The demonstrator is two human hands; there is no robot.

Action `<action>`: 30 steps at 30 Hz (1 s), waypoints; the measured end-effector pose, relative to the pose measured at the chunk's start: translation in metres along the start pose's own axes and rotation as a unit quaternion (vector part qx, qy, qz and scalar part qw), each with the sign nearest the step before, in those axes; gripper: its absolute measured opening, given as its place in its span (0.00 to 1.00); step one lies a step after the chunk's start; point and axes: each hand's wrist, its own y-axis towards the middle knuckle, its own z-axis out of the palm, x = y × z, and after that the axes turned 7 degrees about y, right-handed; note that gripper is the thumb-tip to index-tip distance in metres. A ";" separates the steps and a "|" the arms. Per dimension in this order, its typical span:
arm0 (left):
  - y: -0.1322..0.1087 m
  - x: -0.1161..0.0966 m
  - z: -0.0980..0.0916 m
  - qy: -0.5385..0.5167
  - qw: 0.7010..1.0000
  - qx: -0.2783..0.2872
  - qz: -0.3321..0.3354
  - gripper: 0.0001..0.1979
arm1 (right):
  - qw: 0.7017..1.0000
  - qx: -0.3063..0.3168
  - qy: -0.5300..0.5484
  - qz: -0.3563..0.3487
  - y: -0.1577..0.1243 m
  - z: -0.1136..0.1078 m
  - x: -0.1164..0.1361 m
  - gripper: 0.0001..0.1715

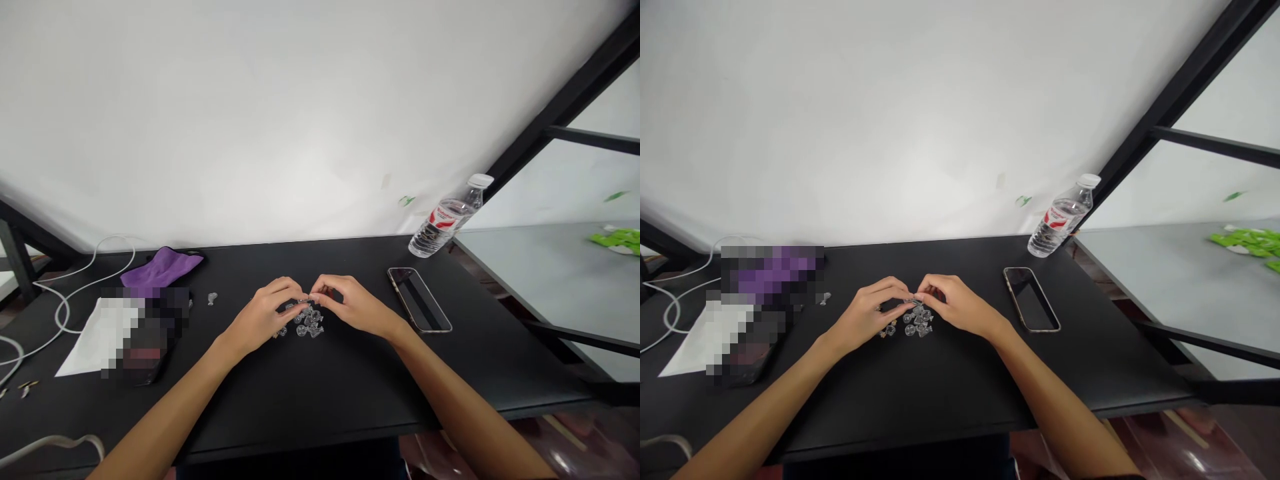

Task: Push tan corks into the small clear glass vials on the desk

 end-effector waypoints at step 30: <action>-0.005 -0.007 -0.012 -0.037 0.980 0.186 -0.060 0.01 | 0.983 0.086 -0.115 0.119 -0.026 -0.066 -0.044 0.19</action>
